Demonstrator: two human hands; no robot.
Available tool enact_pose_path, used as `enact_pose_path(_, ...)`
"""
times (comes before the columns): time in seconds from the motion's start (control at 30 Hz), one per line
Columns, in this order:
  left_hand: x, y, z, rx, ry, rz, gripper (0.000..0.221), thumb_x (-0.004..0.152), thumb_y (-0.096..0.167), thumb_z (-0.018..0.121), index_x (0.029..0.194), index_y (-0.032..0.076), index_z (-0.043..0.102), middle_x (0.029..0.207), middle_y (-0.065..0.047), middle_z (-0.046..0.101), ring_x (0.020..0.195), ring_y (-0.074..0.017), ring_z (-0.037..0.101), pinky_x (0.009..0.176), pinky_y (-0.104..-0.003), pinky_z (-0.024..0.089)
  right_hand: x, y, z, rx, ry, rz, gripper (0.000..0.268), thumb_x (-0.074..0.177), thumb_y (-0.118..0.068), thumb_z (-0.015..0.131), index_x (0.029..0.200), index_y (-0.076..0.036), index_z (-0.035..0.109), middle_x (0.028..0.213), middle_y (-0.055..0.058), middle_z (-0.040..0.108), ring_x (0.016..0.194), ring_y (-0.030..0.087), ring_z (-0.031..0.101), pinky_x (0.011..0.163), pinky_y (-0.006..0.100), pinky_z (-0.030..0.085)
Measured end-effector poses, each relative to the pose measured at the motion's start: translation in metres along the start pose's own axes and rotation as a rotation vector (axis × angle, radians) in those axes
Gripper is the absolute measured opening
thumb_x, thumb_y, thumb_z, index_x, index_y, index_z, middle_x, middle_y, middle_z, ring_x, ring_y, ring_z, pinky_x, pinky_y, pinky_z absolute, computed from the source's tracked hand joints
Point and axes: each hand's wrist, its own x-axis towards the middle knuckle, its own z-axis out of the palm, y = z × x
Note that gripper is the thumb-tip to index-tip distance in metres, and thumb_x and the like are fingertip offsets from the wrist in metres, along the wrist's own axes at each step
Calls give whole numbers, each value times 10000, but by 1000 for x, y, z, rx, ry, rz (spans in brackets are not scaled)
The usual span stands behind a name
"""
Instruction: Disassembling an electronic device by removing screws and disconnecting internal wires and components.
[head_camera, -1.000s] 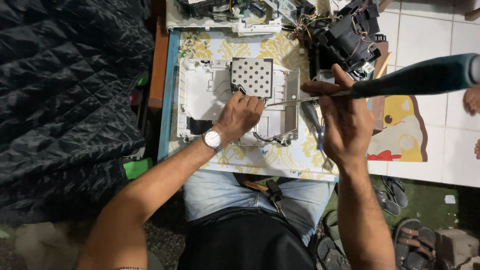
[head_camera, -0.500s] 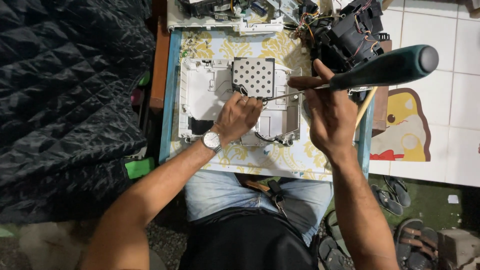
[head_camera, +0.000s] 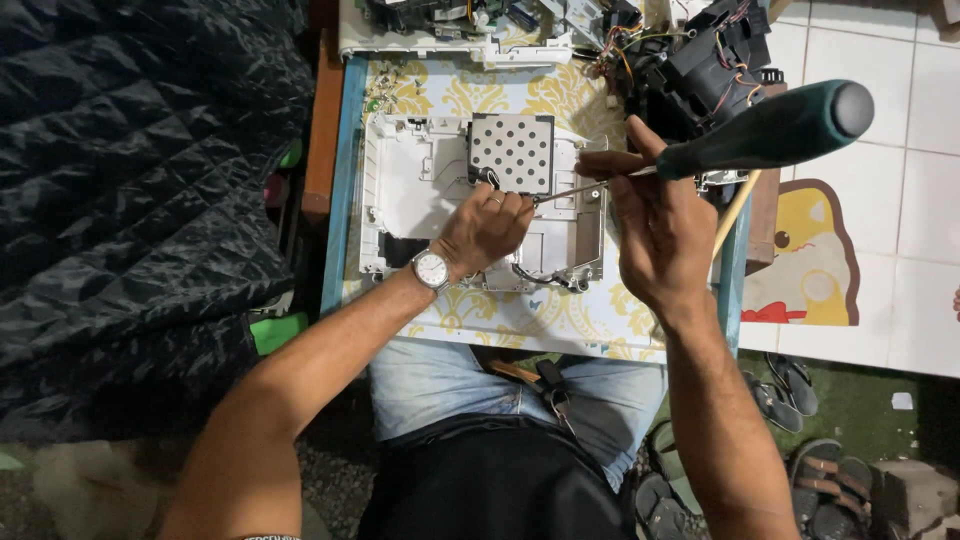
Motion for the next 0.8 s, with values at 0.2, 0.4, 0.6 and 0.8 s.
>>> enact_pose_path(0.2,-3,-5,9,29,126,37,65,945,127,759,958,82,713,624,60,481,533,-95,443,554,-260,571,-1,5,0,-93,-29,-4,425,1164,20,479,1565,-21,342,1307,197,718,1147,317,774,1029,401,630)
enact_pose_path(0.4,-3,-11,5,112,155,118,185,935,184,813,1012,77,684,642,87,437,546,-72,401,546,-221,465,2,-4,0,-52,-7,22,418,1149,54,483,1544,0,355,1267,237,720,1145,328,766,1037,391,620)
enact_pose_path(0.6,3,-10,-18,37,176,99,91,1042,141,589,1082,73,635,760,18,429,637,-106,377,520,-228,515,3,-1,4,-18,-21,12,414,1158,57,467,1549,-3,346,1282,245,711,1146,326,765,1053,384,615)
enact_pose_path(0.8,5,-22,-64,-127,242,-222,60,1023,147,623,1052,106,654,675,23,620,565,-130,537,413,-233,419,4,2,4,-69,-13,-20,414,1161,47,486,1550,5,353,1263,238,727,1149,331,768,1035,391,634)
